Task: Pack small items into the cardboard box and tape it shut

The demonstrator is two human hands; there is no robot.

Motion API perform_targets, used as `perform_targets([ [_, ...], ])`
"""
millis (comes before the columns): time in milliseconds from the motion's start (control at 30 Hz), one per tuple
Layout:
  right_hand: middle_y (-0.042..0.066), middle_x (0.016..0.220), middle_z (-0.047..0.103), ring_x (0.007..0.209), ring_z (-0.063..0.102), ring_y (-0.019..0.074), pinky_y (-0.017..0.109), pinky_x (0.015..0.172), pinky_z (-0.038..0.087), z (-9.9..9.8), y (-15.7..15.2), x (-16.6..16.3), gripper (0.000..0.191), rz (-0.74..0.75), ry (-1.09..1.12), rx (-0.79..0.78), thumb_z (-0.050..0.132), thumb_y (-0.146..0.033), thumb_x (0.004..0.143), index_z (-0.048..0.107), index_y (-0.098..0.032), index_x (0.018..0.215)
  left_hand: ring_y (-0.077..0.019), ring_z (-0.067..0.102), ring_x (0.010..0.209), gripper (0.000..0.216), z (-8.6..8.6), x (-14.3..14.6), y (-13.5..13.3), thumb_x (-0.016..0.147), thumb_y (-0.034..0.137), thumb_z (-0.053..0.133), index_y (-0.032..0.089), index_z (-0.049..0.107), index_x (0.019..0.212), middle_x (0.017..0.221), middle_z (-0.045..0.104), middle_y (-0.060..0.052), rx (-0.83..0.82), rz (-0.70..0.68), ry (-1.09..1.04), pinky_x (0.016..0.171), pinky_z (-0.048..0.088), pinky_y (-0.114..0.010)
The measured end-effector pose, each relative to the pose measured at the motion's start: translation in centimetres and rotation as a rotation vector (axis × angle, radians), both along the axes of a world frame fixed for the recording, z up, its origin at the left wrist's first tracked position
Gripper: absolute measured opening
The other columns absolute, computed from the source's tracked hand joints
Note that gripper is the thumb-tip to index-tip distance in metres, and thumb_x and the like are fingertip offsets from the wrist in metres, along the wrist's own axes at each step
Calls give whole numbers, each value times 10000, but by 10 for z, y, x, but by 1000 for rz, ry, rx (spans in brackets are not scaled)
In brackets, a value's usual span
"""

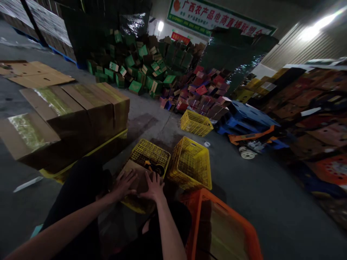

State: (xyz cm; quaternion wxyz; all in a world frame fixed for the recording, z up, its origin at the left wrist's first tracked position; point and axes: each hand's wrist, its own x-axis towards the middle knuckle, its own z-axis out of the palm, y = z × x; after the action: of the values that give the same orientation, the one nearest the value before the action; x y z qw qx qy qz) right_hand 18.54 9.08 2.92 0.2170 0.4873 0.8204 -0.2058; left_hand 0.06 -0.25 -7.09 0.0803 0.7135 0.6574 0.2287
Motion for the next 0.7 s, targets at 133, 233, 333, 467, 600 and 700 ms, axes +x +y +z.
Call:
perform_targets([
  [133, 79, 1663, -147, 1499, -158, 396, 761, 1071, 66, 0, -4, 0, 1324, -12, 6, 10, 812, -633, 587, -80, -444, 1547, -324, 278, 1477, 755, 1, 3, -2, 844, 460, 681, 210, 417, 1505, 1592, 327, -153, 3, 5, -10, 1190, 149, -535],
  [233, 41, 1649, -209, 1493, -206, 368, 760, 1074, 50, -3, -5, 0, 1310, -18, -1, 14, 803, -619, 608, -104, -454, 1538, -326, 226, 1496, 770, 7, 1, -5, 883, 464, 631, 193, 343, 1544, 1615, 262, -168, 34, 6, -38, 1190, 143, -543],
  [333, 18, 1631, -264, 1482, -242, 358, 746, 1081, 43, -6, -4, 1, 1283, -13, -15, 26, 787, -593, 641, -126, -453, 1532, -336, 141, 1516, 752, 13, -7, -8, 932, 439, 555, 201, 251, 1578, 1642, 170, -168, 81, 154, -107, 1186, 129, -575],
  [467, 6, 1618, -297, 1472, -279, 338, 712, 1103, 15, -9, -2, 5, 1246, -12, 14, 14, 724, -677, 672, -143, -433, 1533, -346, 115, 1519, 791, 7, -24, -8, 935, 390, 527, 179, 150, 1598, 1655, 99, -180, 88, 314, -262, 1179, 213, -550],
  [600, 5, 1638, -242, 1491, -248, 291, 665, 1133, 10, -12, -2, 9, 1125, -50, 77, 38, 595, -739, 759, -123, -391, 1552, -338, 186, 1505, 880, -11, -32, -4, 922, 428, 529, 122, 55, 1598, 1635, 178, -205, 68, 303, -417, 1178, 277, -497],
  [700, 9, 1656, -181, 1505, -206, 288, 648, 1143, 29, -14, -3, 10, 1050, -64, 97, 80, 535, -748, 797, -72, -376, 1568, -314, 229, 1496, 870, -21, -29, -1, 924, 421, 512, 126, 47, 1596, 1622, 231, -196, 31, 325, -472, 1185, 276, -480],
])
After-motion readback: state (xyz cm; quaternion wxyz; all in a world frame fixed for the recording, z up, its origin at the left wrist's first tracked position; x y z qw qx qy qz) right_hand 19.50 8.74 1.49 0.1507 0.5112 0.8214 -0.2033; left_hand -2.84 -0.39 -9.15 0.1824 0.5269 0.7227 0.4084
